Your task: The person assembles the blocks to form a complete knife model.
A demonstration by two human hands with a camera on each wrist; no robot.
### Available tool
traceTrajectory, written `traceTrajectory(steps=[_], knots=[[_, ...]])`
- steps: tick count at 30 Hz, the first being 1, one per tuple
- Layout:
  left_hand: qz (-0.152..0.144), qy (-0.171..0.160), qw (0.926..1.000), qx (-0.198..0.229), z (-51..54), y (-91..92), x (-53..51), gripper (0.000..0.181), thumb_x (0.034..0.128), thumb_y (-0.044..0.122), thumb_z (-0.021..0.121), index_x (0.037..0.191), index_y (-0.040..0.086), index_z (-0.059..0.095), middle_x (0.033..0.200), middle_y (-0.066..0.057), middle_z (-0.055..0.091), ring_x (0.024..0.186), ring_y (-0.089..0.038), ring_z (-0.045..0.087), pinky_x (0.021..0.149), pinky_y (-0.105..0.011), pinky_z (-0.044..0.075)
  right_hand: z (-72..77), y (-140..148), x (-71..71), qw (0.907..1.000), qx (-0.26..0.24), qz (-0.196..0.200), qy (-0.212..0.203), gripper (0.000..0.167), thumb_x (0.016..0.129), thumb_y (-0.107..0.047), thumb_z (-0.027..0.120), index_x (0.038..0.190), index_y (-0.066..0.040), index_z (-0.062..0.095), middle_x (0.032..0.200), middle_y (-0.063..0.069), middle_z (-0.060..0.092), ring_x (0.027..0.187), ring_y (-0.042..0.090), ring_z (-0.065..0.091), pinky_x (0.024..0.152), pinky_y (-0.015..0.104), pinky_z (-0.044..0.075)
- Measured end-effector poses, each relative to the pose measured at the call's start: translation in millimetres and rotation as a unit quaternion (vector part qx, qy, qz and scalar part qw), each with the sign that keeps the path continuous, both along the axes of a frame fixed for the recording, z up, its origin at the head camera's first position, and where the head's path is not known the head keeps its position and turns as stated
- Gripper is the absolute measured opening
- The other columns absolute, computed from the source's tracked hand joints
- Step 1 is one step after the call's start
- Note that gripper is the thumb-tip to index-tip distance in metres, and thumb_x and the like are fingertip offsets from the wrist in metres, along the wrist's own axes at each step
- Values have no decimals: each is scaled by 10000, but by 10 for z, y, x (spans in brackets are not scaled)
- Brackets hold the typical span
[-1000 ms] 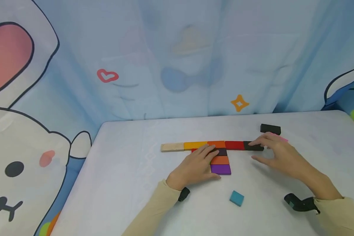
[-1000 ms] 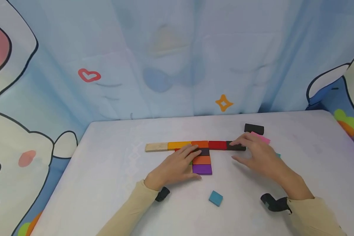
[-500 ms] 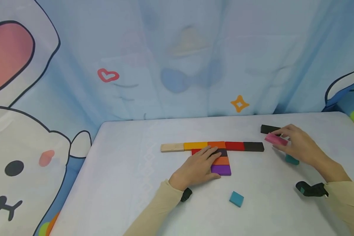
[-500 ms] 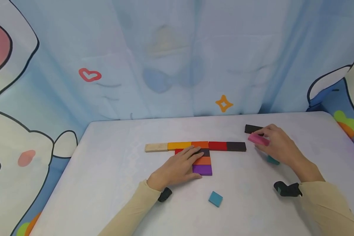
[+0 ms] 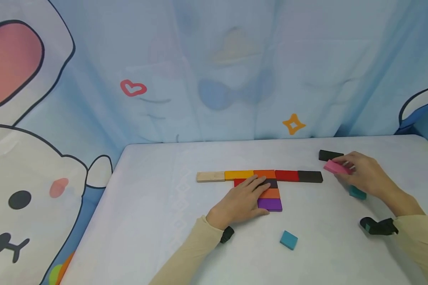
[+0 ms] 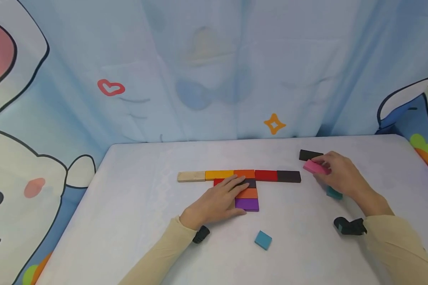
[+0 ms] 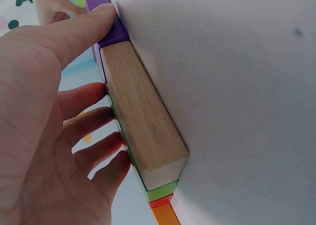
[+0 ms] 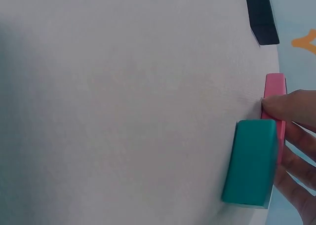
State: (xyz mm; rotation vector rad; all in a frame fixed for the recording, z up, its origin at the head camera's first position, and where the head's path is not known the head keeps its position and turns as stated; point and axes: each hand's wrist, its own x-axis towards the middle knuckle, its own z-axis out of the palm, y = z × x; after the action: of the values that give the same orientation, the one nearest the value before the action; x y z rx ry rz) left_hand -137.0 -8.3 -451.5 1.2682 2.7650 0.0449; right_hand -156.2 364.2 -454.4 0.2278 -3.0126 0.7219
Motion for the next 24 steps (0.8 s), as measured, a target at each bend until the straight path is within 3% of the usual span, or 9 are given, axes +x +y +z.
traceTrajectory(steps=[12,19,21,24], knots=[[-20,35,10000,57,10,-18,10,737,1034,540,598,1620,139,399,1689,-42,341,1569,-232,282,1244,-295,215,38,-39,74,9991,134,34,409,521,822,26,842,1274,124,603,1126,337,542,949,494,577,723,584,578],[47,-41,10000,73,13,-16,11,735,1032,528,607,1621,144,397,1693,-34,333,1571,-225,275,1244,-293,216,187,-389,127,9915,180,563,1163,475,782,27,874,1219,44,689,1036,191,606,891,335,592,640,296,532],[57,-50,9999,72,17,-15,14,736,1031,528,608,1621,144,396,1693,-34,332,1571,-225,275,1244,-294,218,224,-540,155,9887,146,796,1265,474,768,28,889,1207,20,710,1040,159,616,897,299,598,659,311,562],[35,-48,10000,69,22,-10,15,737,1032,530,606,1622,143,394,1693,-37,333,1570,-228,278,1243,-296,221,277,-743,205,9847,137,1189,1268,468,753,23,907,1188,2,736,1055,133,630,921,278,615,710,424,613]])
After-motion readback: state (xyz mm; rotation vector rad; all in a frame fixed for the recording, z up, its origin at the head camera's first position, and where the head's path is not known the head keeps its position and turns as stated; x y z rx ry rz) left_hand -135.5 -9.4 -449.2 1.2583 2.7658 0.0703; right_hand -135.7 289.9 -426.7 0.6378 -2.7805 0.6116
